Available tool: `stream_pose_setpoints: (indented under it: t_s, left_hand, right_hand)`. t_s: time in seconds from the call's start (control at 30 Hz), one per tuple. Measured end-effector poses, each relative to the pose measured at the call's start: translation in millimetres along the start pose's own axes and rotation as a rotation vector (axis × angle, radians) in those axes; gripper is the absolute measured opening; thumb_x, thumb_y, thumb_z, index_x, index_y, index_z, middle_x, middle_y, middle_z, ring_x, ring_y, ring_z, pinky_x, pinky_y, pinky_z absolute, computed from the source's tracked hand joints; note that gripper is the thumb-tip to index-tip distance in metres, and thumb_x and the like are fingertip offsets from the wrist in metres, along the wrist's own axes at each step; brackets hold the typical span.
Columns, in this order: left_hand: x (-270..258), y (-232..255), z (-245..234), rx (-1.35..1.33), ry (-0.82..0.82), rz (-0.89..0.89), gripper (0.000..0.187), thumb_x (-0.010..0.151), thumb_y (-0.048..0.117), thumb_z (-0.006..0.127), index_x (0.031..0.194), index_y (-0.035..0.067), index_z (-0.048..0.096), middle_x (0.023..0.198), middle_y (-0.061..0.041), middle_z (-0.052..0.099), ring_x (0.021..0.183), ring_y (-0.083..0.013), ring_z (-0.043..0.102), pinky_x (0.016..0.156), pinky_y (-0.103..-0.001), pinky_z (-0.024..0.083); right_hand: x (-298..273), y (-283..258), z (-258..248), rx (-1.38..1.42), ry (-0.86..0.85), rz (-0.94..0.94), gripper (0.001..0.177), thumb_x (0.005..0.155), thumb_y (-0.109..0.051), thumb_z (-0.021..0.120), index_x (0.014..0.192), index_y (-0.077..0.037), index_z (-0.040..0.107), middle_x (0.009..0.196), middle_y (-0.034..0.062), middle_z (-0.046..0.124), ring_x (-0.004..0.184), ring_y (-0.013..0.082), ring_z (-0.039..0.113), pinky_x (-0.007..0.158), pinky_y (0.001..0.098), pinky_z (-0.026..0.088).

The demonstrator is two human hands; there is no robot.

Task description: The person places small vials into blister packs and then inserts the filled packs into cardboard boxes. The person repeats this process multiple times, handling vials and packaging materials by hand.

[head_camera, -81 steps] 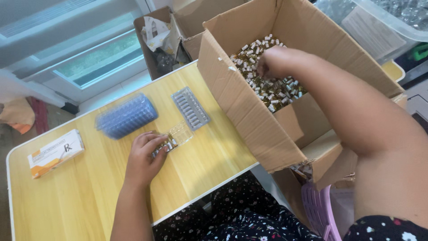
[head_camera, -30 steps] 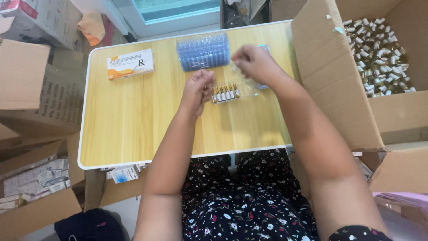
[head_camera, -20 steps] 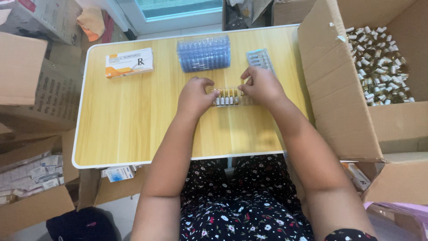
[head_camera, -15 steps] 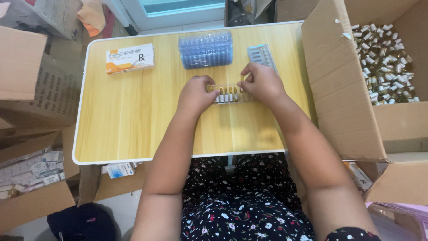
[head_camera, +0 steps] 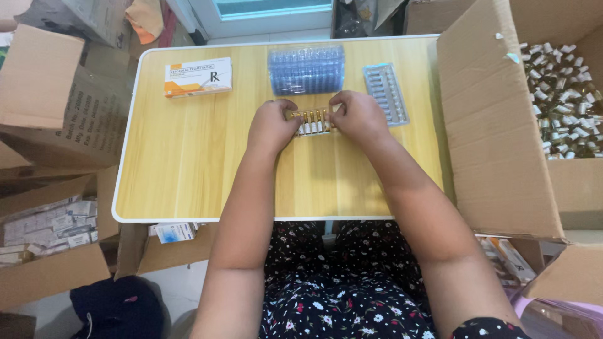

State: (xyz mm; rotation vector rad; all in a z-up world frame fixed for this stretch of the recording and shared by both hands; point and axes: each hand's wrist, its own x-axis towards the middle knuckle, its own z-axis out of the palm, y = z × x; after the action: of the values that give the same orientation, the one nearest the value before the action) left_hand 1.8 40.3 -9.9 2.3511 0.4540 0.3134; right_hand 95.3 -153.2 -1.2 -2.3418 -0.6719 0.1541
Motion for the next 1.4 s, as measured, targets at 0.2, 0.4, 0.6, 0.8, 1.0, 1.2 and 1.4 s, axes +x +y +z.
stream_pose_setpoints:
  t_s: [0.2, 0.4, 0.6, 0.8, 1.0, 1.2, 1.4]
  left_hand:
    - [2, 3, -1, -0.002, -0.029, -0.051, 0.037, 0.074, 0.027, 0.083, 0.105, 0.008, 0.076, 0.09, -0.018, 0.07, 0.079, -0.0306, 0.07, 0.073, -0.042, 0.055]
    - [3, 2, -1, 0.003, -0.022, -0.047, 0.035, 0.074, 0.026, 0.083, 0.103, 0.007, 0.076, 0.086, -0.016, 0.07, 0.078, -0.0299, 0.069, 0.071, -0.042, 0.054]
    - [5, -11, 8, -0.055, 0.017, -0.012, 0.035, 0.076, 0.025, 0.083, 0.103, 0.005, 0.074, 0.082, -0.013, 0.068, 0.071, -0.0247, 0.066, 0.067, -0.04, 0.053]
    - [10, -6, 32, -1.115, -0.068, 0.024, 0.029, 0.109, 0.035, 0.062, 0.105, 0.006, 0.063, 0.084, 0.0, 0.06, 0.071, -0.0082, 0.052, 0.062, -0.024, 0.043]
    - [2, 4, 35, -1.519, -0.201, -0.231, 0.031, 0.108, 0.037, 0.048, 0.099, 0.009, 0.059, 0.075, 0.0, 0.053, 0.06, -0.0089, 0.047, 0.048, -0.023, 0.036]
    - [4, 2, 47, -1.58, -0.206, -0.247, 0.035, 0.11, 0.039, 0.051, 0.099, 0.007, 0.06, 0.081, -0.002, 0.053, 0.067, -0.011, 0.051, 0.057, -0.025, 0.042]
    - [4, 1, 25, -0.948, -0.035, -0.018, 0.03, 0.094, 0.037, 0.077, 0.098, 0.011, 0.062, 0.083, -0.002, 0.052, 0.067, -0.0125, 0.044, 0.055, -0.026, 0.035]
  right_hand:
    - [-6, 14, 5, 0.025, 0.081, -0.143, 0.032, 0.079, -0.025, 0.086, 0.106, -0.01, 0.075, 0.081, 0.0065, 0.072, 0.078, 0.026, 0.069, 0.07, 0.0407, 0.054]
    - [-12, 8, 4, -0.005, 0.052, -0.131, 0.034, 0.077, -0.026, 0.087, 0.104, -0.011, 0.073, 0.082, 0.0062, 0.069, 0.078, 0.0263, 0.068, 0.069, 0.0408, 0.053]
    - [-15, 5, 3, -0.031, 0.048, -0.091, 0.033, 0.078, -0.03, 0.087, 0.1, -0.011, 0.07, 0.083, 0.0053, 0.068, 0.08, 0.0265, 0.067, 0.068, 0.0429, 0.052]
    - [-26, -13, -4, -0.076, 0.238, -0.306, 0.016, 0.086, -0.028, 0.084, 0.092, -0.016, 0.076, 0.093, 0.0058, 0.07, 0.085, 0.028, 0.068, 0.07, 0.0423, 0.053]
    - [-39, -30, -7, 0.323, 0.15, -0.689, 0.026, 0.08, -0.017, 0.088, 0.101, -0.01, 0.075, 0.093, 0.0076, 0.068, 0.078, 0.0256, 0.065, 0.066, 0.0363, 0.053]
    - [-30, -18, 21, 0.455, 0.182, -0.743, 0.019, 0.089, -0.008, 0.082, 0.105, -0.008, 0.071, 0.099, 0.0076, 0.067, 0.089, 0.0194, 0.07, 0.076, 0.0311, 0.056]
    - [1, 34, 2, 0.96, 0.234, -0.211, 0.02, 0.1, -0.005, 0.073, 0.119, 0.001, 0.069, 0.098, 0.0008, 0.074, 0.084, 0.0066, 0.068, 0.074, 0.0223, 0.057]
